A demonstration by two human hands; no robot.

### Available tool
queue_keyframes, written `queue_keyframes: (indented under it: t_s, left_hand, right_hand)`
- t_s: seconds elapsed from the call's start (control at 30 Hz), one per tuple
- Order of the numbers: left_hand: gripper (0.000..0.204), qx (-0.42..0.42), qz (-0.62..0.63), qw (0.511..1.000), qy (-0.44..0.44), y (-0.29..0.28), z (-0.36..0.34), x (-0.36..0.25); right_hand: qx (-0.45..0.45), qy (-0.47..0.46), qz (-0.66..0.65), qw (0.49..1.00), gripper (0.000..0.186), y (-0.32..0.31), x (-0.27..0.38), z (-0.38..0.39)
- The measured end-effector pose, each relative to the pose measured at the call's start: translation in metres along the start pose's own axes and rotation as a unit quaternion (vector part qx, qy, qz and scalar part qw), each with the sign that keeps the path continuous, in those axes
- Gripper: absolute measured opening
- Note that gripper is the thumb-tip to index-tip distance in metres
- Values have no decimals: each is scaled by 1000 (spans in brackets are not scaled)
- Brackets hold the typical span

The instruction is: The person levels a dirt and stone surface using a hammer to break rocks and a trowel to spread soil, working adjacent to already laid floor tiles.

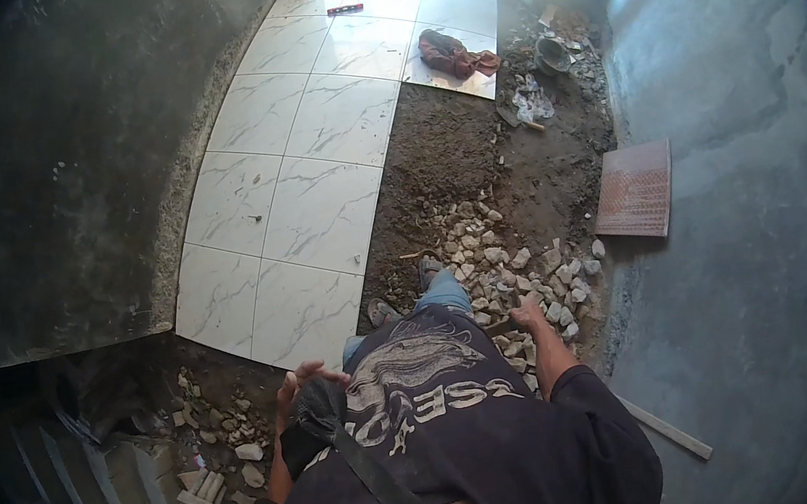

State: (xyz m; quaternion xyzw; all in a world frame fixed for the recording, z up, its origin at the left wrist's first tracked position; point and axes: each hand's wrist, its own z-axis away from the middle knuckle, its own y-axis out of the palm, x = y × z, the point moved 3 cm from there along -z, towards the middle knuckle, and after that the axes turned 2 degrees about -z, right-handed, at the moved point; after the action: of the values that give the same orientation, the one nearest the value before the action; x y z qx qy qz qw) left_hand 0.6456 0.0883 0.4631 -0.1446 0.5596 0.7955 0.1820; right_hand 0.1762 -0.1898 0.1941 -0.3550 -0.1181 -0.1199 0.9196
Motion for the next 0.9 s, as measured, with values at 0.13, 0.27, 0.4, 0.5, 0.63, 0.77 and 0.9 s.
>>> queue_keyframes:
  t_s: [0.13, 0.27, 0.4, 0.5, 0.63, 0.77, 0.9]
  left_hand:
    - [56, -8, -127, 990, 63, 15, -17, -43]
    - [54, 231, -320, 904, 164, 135, -20, -109]
    - [40, 544, -454, 679, 190, 262, -2, -120]
    - [36, 579, -484, 623, 206, 276, -3, -108]
    - [40, 621, -497, 586, 156, 280, -7, -109]
    - [44, 607, -530, 579, 127, 276, -3, -109]
    - [42, 597, -532, 581, 152, 282, -5, -109]
  right_hand:
    - [-36, -60, -31, 997, 33, -1, 7, 23]
    - [-40, -16, -39, 998, 35, -2, 6, 40]
    - [-23, 103, -1, 994, 31, 0, -14, 38]
    - [-21, 47, -97, 994, 31, 5, 1, 46]
    - [-60, 33, -18, 997, 30, 15, -11, 35]
    - [-54, 30, -19, 998, 43, 26, -9, 34]
    - [26, -69, 87, 993, 52, 37, -30, 21]
